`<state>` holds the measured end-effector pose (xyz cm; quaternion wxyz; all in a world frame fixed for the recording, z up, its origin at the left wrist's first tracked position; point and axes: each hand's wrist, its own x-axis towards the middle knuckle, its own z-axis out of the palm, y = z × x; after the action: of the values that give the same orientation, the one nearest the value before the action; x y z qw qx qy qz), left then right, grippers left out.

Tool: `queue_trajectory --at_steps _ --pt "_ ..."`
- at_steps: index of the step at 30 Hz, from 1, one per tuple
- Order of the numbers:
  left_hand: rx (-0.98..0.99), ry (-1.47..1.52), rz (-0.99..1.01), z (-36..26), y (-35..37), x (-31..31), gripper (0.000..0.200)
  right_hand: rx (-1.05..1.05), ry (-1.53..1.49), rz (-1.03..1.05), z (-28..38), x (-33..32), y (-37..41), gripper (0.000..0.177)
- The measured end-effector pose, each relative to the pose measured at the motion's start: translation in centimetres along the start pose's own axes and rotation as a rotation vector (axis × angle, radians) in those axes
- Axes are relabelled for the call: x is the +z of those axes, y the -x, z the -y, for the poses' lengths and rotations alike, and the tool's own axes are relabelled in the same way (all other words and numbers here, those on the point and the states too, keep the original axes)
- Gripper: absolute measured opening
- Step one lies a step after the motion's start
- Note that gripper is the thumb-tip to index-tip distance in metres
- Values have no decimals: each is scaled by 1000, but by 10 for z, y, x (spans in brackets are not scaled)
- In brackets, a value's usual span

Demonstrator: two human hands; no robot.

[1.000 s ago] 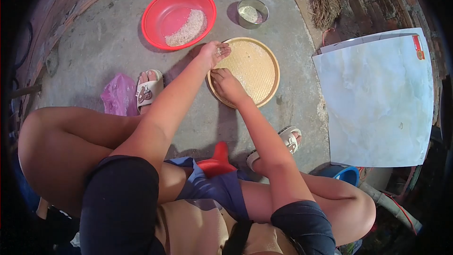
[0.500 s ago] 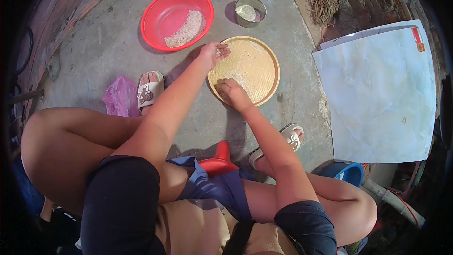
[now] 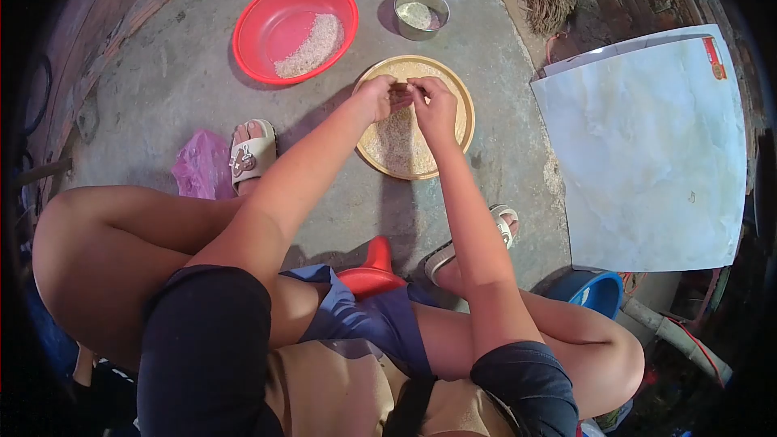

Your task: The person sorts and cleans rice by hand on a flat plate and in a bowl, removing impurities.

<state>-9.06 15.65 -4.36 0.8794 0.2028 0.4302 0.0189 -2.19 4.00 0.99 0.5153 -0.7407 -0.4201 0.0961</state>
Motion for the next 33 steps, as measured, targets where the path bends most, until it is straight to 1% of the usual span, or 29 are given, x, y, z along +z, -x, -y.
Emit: queue_trajectory --at_steps 3,5,6,9,12,14,15,16,17,18,20,21,22,24,25,28,30,33 --pt "33 25 5 5 13 18 25 -55 60 21 -2 -1 0 11" --pt "21 27 6 5 7 17 24 27 70 123 -4 -1 4 12" --pt "11 29 7 5 4 17 24 29 70 121 -5 0 6 12" --pt "-43 35 50 3 0 12 23 2 -8 137 -6 0 11 14" --pt "-44 33 28 5 -2 6 24 45 -71 190 -3 -4 10 16" --pt "-50 33 8 4 -4 2 25 2 54 196 -5 -10 9 17" --pt "-53 37 -11 3 -4 -1 26 2 54 195 -5 -13 10 17" --pt "-53 36 -10 1 -3 -2 26 -53 122 228 -8 -17 13 18" --pt "-45 77 -28 -1 -1 -4 28 -109 190 262 -10 -20 16 19" --pt "-36 117 -46 -3 0 -5 29 -109 192 262 -11 -21 23 19" --pt "-14 119 -64 -4 0 -8 30 -204 278 439 -18 -24 45 27" --pt "8 120 -84 -5 -1 -10 30 -255 287 469 -22 -24 57 30" --pt "9 119 -84 -4 -1 -11 30 -255 287 469 -22 -25 66 30" --pt "52 127 -98 -3 -2 -15 28 -266 239 613 -22 -27 81 32" --pt "51 127 -99 -2 -2 -17 28 -292 292 586 -20 -27 89 35" --pt "50 105 -102 1 1 -17 26 -317 292 530 -20 -22 98 34" --pt "46 64 -137 1 11 -11 26 -310 292 537 -22 -16 103 33" --pt "32 63 -103 4 -1 -18 25 -295 288 527 -31 -10 106 29"
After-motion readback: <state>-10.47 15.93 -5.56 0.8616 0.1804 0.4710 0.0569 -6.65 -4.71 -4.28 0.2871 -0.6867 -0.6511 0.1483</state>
